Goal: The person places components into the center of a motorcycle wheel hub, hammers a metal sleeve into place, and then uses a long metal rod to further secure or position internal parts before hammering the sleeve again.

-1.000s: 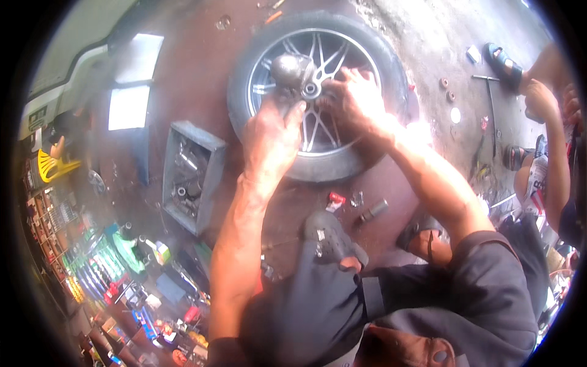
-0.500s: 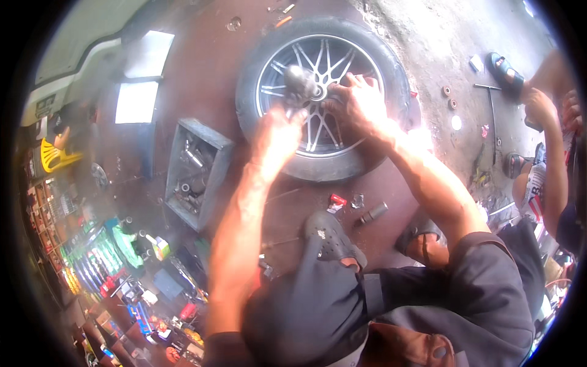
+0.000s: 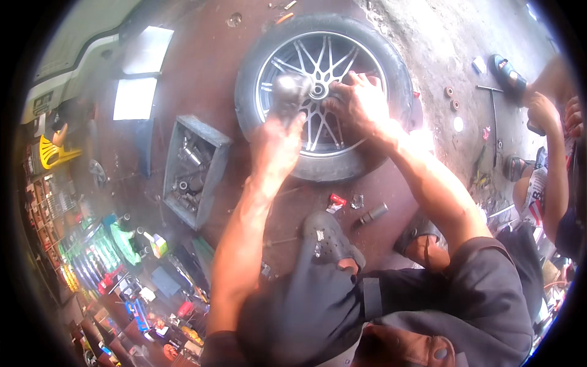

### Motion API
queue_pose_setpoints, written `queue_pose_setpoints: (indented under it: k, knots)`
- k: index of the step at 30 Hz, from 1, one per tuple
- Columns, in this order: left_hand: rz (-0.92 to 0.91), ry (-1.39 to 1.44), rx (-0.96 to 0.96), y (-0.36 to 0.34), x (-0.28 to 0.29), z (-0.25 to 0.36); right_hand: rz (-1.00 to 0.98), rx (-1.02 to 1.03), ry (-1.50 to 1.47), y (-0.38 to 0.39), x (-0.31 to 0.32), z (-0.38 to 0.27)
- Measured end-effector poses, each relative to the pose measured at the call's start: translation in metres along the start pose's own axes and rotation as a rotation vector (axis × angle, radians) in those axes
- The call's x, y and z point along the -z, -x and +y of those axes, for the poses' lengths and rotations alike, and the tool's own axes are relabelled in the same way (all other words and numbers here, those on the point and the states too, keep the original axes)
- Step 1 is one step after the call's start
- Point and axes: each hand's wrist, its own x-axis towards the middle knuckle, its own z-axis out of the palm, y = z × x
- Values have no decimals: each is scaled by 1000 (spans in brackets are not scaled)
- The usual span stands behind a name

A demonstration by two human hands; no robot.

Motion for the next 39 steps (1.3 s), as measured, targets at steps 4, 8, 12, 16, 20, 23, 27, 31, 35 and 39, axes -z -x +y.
queue_pose_setpoints:
  k: [4,8,12,16,20,23,27,31,35,39]
  knots:
    - [-98,-173,-16,-11,2,-6,-57,-29,-9,3,0,2]
    - [11,-84,-106,-4,-5,-19,-18,12,-3,-3,-3,2]
    - [-2,-200,-67,-16,3,-5,-31,-43,-42,4,1,2]
    - [71,6,-114,-7,2,-3,59,8,-52,0,-2,5]
    - [-78,-161,-55,-9,-4,-10,54,16,-19,0,-4,-3]
    - [-80,-13,16,-8,1,1,5,23,16,7,-4,-3]
    - [129,214,-107,16,10,6,100,-14,-238,4,-8,33]
    - [239,515,-12,48,7,-47,-209,910,-99,64,48,44]
    - [176,455,290,75,20,-42,-630,924,-36,184,45,50]
    - [199,441,309,80,3,-45,-857,684,246,228,-8,30]
